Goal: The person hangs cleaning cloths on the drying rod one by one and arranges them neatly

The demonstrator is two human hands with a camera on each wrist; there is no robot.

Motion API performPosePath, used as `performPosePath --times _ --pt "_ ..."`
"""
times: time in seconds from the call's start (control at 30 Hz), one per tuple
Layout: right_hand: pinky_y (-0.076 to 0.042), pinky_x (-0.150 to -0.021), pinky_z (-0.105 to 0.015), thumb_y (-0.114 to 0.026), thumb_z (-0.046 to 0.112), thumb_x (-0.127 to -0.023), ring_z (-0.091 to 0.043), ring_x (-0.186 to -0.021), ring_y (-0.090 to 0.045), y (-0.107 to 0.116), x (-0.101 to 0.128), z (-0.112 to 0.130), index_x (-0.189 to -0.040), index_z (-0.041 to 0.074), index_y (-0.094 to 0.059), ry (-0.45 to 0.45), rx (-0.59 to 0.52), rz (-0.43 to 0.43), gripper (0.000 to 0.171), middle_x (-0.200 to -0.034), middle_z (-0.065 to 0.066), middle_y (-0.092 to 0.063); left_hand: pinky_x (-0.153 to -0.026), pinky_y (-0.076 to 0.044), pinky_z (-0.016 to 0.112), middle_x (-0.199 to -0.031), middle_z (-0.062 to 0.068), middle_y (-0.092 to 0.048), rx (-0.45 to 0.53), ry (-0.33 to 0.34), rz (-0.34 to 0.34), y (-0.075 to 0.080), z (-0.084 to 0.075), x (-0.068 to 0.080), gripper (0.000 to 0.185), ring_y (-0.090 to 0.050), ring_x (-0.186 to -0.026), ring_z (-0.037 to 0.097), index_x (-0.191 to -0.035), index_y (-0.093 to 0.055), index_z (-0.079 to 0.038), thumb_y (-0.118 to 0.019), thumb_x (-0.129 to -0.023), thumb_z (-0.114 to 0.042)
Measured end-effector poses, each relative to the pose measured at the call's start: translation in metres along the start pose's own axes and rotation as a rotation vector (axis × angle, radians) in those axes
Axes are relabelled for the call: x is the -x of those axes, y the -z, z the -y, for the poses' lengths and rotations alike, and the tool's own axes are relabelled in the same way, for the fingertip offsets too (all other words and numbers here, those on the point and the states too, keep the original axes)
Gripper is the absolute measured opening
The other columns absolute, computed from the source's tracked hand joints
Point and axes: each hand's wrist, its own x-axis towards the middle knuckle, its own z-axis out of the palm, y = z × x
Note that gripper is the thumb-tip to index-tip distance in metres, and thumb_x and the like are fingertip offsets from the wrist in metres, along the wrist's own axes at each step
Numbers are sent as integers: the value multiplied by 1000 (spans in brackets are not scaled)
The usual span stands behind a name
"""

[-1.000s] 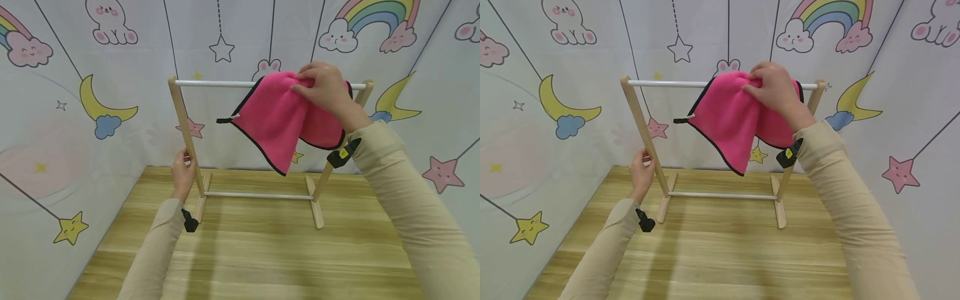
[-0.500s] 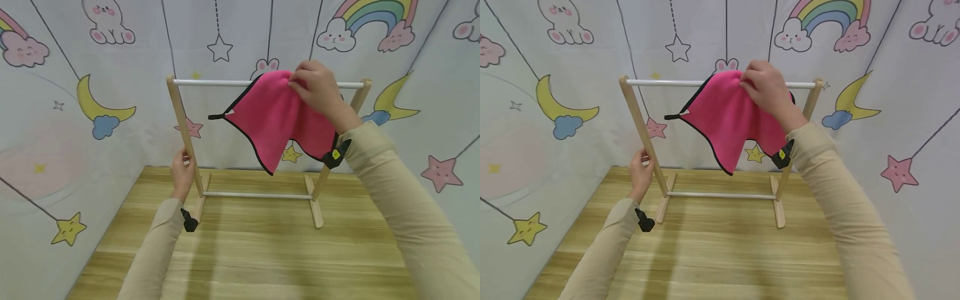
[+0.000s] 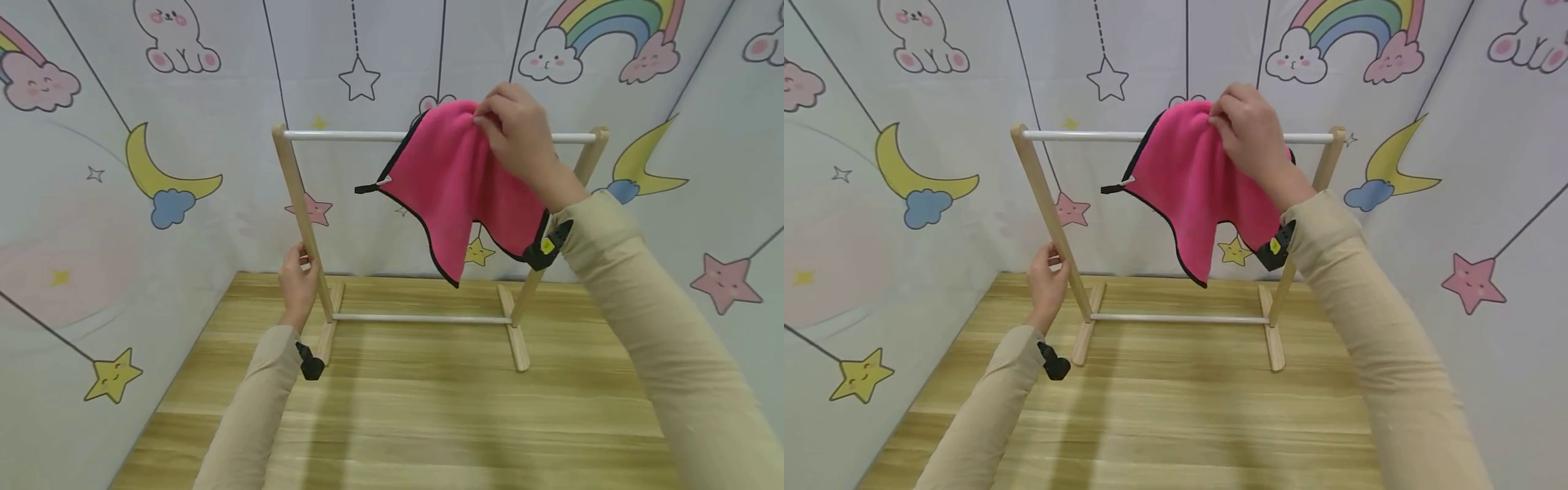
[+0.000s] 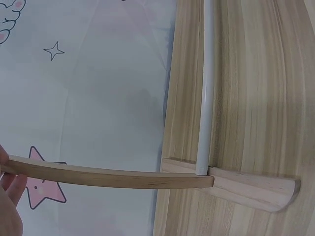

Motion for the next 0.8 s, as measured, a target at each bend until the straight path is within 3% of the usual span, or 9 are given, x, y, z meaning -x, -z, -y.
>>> performPosePath --times 0.13,0.23,0.43,0.5,0.6,0.8 --pt "-42 -75 -34 -49 19 -93 -27 -86 -50 9 -15 -2 -91 -7 -63 -63 35 -69 30 -90 -17 -56 -70 -55 39 -102 19 -59 7 5 9 -1 0 0 28 -59 -88 29 -112 -55 5 -56 -84 4" --pt "-41 -77 -35 -48 21 -94 -27 -89 -49 14 -23 -6 -95 -6 -63 -163 66 -31 31 -93 -17 -55 -71 -55 38 -102 19 -58 8 11 20 -1 1 0 28 -59 -89 29 -112 -55 4 -55 -84 3" --pt "-41 -80 -36 -50 17 -93 -24 -94 -49 11 -20 -11 -105 -1 -65 -388 -4 389 26 -103 -16 -60 -71 -55 37 -102 19 -58 8 19 18 -1 2 0 28 -59 -88 29 -112 -55 4 -56 -84 3" --pt "-41 -78 -33 -49 19 -93 -22 -93 -49 10 -18 -11 -107 2 -66 -429 -56 459 27 -104 -15 -61 -71 -55 37 -102 19 -59 9 15 15 -1 2 0 28 -60 -88 29 -112 -55 4 -56 -84 3" --pt "-40 -73 -25 -48 21 -94 -18 -89 -49 10 -15 -11 -109 4 -65 -448 -105 482 29 -102 -12 -63 -70 -55 37 -102 19 -59 13 10 12 -1 2 0 28 -60 -88 29 -112 -55 4 -56 -84 4" --pt "-40 -65 -17 -55 28 -90 -12 -78 -53 8 -9 -12 -106 5 -68 -399 -168 446 31 -97 -11 -65 -72 -55 38 -103 20 -58 22 17 19 1 2 0 28 -59 -89 29 -112 -55 4 -56 -84 4"
